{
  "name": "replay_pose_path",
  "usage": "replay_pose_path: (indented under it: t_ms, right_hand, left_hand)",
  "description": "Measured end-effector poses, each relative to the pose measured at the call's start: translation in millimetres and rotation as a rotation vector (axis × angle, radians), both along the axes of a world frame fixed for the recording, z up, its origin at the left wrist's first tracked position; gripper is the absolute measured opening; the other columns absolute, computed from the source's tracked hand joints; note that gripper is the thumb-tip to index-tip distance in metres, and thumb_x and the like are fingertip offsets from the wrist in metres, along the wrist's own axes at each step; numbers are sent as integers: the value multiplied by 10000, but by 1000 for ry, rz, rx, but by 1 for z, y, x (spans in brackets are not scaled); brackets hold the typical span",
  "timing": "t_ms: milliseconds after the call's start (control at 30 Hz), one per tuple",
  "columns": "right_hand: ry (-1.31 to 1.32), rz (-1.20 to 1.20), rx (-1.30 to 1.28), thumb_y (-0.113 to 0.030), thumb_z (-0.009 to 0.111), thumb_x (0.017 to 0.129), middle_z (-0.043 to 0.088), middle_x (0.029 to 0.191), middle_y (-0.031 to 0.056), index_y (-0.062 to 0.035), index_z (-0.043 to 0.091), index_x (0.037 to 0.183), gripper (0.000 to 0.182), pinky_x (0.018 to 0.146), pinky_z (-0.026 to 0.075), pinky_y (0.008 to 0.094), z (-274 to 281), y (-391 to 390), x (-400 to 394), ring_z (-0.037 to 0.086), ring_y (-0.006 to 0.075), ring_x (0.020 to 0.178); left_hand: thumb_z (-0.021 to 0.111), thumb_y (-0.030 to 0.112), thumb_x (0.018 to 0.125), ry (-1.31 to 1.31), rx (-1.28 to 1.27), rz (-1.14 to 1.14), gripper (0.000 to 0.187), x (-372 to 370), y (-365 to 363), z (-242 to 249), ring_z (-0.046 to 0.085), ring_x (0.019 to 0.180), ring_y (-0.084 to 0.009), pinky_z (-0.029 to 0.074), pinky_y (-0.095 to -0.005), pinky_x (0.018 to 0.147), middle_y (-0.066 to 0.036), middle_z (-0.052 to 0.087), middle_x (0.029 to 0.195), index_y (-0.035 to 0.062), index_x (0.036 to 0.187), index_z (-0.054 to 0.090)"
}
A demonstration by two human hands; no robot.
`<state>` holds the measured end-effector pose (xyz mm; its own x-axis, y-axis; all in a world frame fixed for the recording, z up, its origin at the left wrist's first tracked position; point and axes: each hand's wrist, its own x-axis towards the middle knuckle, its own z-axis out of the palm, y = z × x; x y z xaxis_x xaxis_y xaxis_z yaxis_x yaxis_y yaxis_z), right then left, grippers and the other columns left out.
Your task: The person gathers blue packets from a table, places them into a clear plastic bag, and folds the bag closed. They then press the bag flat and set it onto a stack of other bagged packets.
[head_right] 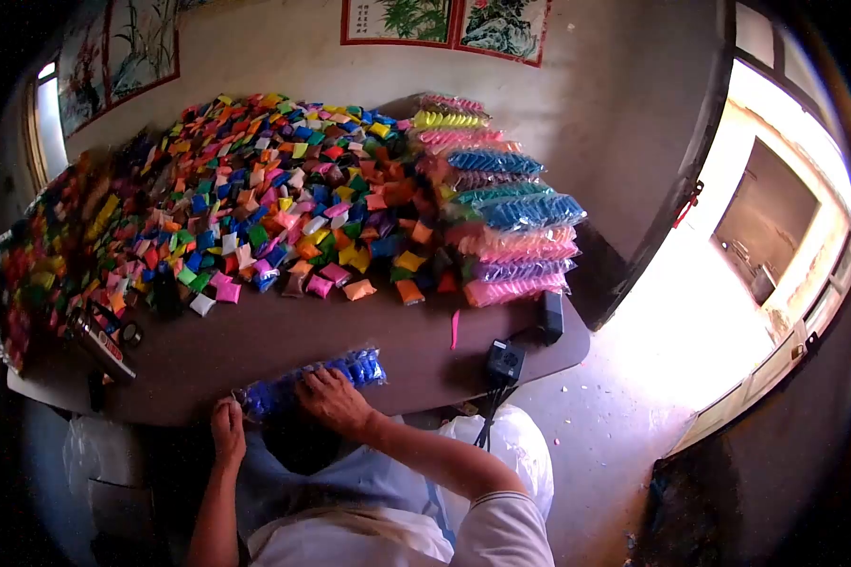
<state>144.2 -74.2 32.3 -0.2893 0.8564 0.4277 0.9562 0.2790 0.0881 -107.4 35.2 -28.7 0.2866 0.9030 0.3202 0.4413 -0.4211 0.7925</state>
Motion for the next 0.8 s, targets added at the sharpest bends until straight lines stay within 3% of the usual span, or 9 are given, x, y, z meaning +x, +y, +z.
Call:
replay_pose_path:
  t_ms: [233,300,367,433,467,533,600,733,800]
  right_hand:
    - [197,-76,-74,-190,655,800,591,1063,111,-69,640,1054,282,879,471,408,2,27,59,558,290,1037]
    - [344,4,183,-114,640,734,614,860,102,-107,669,873,143,781,493,404,-6,40,80,593,294,897]
    - [347,-43,122,-128,646,767,615,829,124,-79,672,874,120,769,500,431,20,32,92,598,327,876]
    - [642,-267,71,-164,628,882,670,857,76,-31,681,944,157,712,518,359,35,28,106,650,253,779]
    - [645,-270,69,-164,628,882,670,857,76,-31,681,944,157,712,518,359,36,28,119,650,253,779]
    - [1269,-233,67,-200,616,949,646,767,20,-15,684,940,197,598,495,285,41,28,145,603,129,644]
    - [1477,-161,171,-209,611,969,624,748,-14,-22,693,960,204,586,472,232,63,24,169,553,52,645]
    - [1795,-61,555,-214,640,953,661,833,-2,-44,703,989,185,622,478,233,97,24,239,584,85,687]
    - [1738,-300,666,-235,656,940,677,866,7,-39,692,1036,221,643,498,277,120,15,279,619,122,727]
  left_hand:
    - [402,292,1047,-49,-73,-59,336,-3,-6,10,565,780,-184,483,-314,791,-75,566,848,16,1108,583]
    - [412,277,1046,-38,-52,-46,324,-1,-8,10,564,771,-180,484,-315,785,-73,558,835,5,1105,577]
    - [426,249,1038,-26,-70,-46,304,1,-11,13,571,803,-199,484,-325,799,-88,567,870,-9,1081,581]
    - [440,222,1029,-11,-89,-50,285,4,-9,12,578,834,-217,484,-335,814,-102,575,905,-22,1057,586]
    - [455,190,1014,61,73,-18,265,5,-9,8,576,885,-247,479,-356,837,-121,576,956,-36,1025,594]
    - [469,158,999,136,235,9,246,7,-7,4,574,935,-276,475,-377,860,-140,576,1007,-50,992,601]
    - [483,122,972,174,241,0,230,8,-8,6,550,1014,-328,458,-420,899,-162,563,1080,-60,940,620]
    - [489,99,955,206,251,16,218,12,-12,14,544,1002,-339,455,-435,898,-165,561,1063,-71,921,621]
    - [497,83,940,266,308,12,207,13,-12,17,538,999,-348,452,-442,900,-169,561,1065,-79,904,621]
